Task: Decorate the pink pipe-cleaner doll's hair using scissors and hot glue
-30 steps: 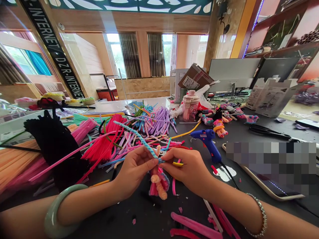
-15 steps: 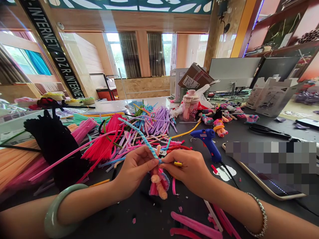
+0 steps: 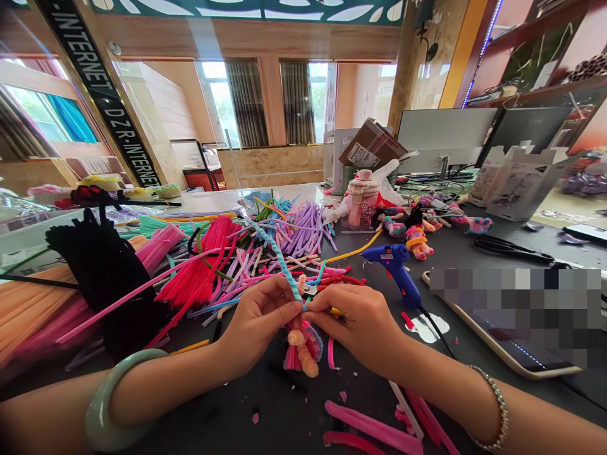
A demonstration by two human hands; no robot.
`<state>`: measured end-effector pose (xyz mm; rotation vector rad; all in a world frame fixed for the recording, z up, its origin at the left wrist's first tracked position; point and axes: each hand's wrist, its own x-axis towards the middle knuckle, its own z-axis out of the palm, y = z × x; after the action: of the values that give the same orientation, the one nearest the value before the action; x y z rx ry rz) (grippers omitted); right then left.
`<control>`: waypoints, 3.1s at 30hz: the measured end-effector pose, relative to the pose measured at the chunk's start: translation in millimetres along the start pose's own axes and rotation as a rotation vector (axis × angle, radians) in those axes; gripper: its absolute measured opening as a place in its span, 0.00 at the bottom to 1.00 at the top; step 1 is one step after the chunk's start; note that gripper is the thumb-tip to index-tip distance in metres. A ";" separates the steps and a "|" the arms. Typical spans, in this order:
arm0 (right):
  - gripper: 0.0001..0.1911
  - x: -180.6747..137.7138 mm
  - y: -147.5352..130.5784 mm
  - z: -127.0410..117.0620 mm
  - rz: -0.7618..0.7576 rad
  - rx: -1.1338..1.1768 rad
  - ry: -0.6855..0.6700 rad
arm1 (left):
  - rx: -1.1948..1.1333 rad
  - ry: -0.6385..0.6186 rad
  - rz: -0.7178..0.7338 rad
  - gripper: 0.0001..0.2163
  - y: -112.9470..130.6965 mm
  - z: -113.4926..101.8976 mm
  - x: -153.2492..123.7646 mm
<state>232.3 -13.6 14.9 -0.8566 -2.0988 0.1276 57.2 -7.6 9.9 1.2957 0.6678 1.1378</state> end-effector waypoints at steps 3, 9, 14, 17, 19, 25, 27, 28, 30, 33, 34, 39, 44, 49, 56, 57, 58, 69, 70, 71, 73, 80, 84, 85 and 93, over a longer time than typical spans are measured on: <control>0.11 0.1 -0.2 0.1 -0.002 0.000 0.001 | -0.002 0.002 -0.003 0.14 0.2 -0.3 -0.4; 0.11 0.4 -1.8 0.5 -0.035 -0.001 0.014 | -0.033 -0.022 -0.007 0.15 -0.1 0.2 0.3; 0.13 0.8 -2.3 -0.2 -0.047 0.008 0.004 | -0.055 -0.043 -0.030 0.17 -1.6 -0.1 1.7; 0.12 0.1 -1.1 0.2 -0.078 -0.005 0.020 | -0.032 -0.050 -0.034 0.16 -0.6 -0.5 1.7; 0.12 -0.6 0.0 0.7 -0.089 -0.020 0.024 | -0.019 -0.056 -0.031 0.16 0.4 -0.7 1.5; 0.10 0.1 1.5 0.3 -0.066 -0.014 0.021 | 0.004 -0.059 -0.015 0.17 1.5 -1.0 0.9; 0.09 1.2 1.0 -0.3 -0.070 -0.006 0.006 | 0.013 -0.046 -0.019 0.17 1.7 -0.8 1.1; 0.08 1.7 0.7 -0.5 -0.068 -0.007 -0.003 | 0.018 -0.042 -0.021 0.18 1.7 -0.6 1.2; 0.06 2.2 0.5 -0.1 -0.057 -0.022 -0.012 | 0.028 -0.038 -0.015 0.18 1.8 -0.5 1.4; 0.07 2.0 1.9 1.2 -0.071 -0.048 0.004 | 0.057 -0.029 -0.006 0.16 1.7 -1.0 1.3; 0.10 1.8 3.1 1.4 -0.111 -0.053 0.006 | 0.069 -0.028 -0.008 0.16 1.7 -1.2 1.1; 0.16 2.6 11.2 -1.4 -0.319 -0.213 -0.106 | 0.158 -0.093 -0.008 0.14 7.6 -0.1 -0.4; 0.15 4.0 12.5 -4.4 -0.375 -0.361 -0.104 | 0.345 -0.081 0.004 0.15 21.4 4.4 -4.0; 0.10 1.8 6.9 -5.2 -0.421 -0.453 0.074 | 0.334 -0.096 0.025 0.17 24.2 5.5 -6.3; 0.07 -2.0 -2.8 -5.0 -0.402 -0.554 0.275 | 0.341 -0.112 0.082 0.16 22.0 4.9 -6.1; 0.07 -2.2 -4.0 -4.6 -0.399 -0.547 0.276 | 0.337 -0.113 0.089 0.16 22.0 4.9 -6.3; 0.07 -2.3 -5.2 -4.2 -0.390 -0.528 0.272 | 0.330 -0.113 0.095 0.15 21.9 5.0 -6.5; 0.08 -1.5 -9.7 -4.3 -0.358 -0.363 0.247 | 0.142 -0.100 0.068 0.15 16.8 4.9 -4.8; 0.09 -1.4 -9.8 -4.0 -0.353 -0.353 0.249 | 0.133 -0.096 0.063 0.15 16.6 5.0 -4.5; 0.09 -1.2 -9.9 -3.5 -0.344 -0.340 0.254 | 0.122 -0.091 0.060 0.15 16.5 5.1 -4.3; 0.11 -0.8 -10.0 -2.3 -0.326 -0.308 0.257 | 0.095 -0.089 0.054 0.15 16.6 5.2 -4.0; 0.12 -1.2 -7.9 -0.1 -0.336 -0.262 0.209 | 0.008 -0.114 -0.004 0.16 19.0 5.4 -3.9; 0.11 -0.7 -8.2 -2.3 -0.364 -0.263 0.198 | -0.025 -0.116 -0.029 0.13 18.8 4.4 -2.5; 0.11 -0.5 -8.5 -3.0 -0.366 -0.259 0.193 | -0.046 -0.125 -0.037 0.11 18.4 3.7 -1.8; 0.11 2.3 -6.2 -6.8 -0.366 -0.276 0.140 | -0.011 -0.180 -0.029 0.13 18.3 -1.0 0.5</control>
<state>233.1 -18.3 23.1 -0.6025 -2.1296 -0.4121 51.5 -8.8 27.3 1.3568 0.5451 0.9859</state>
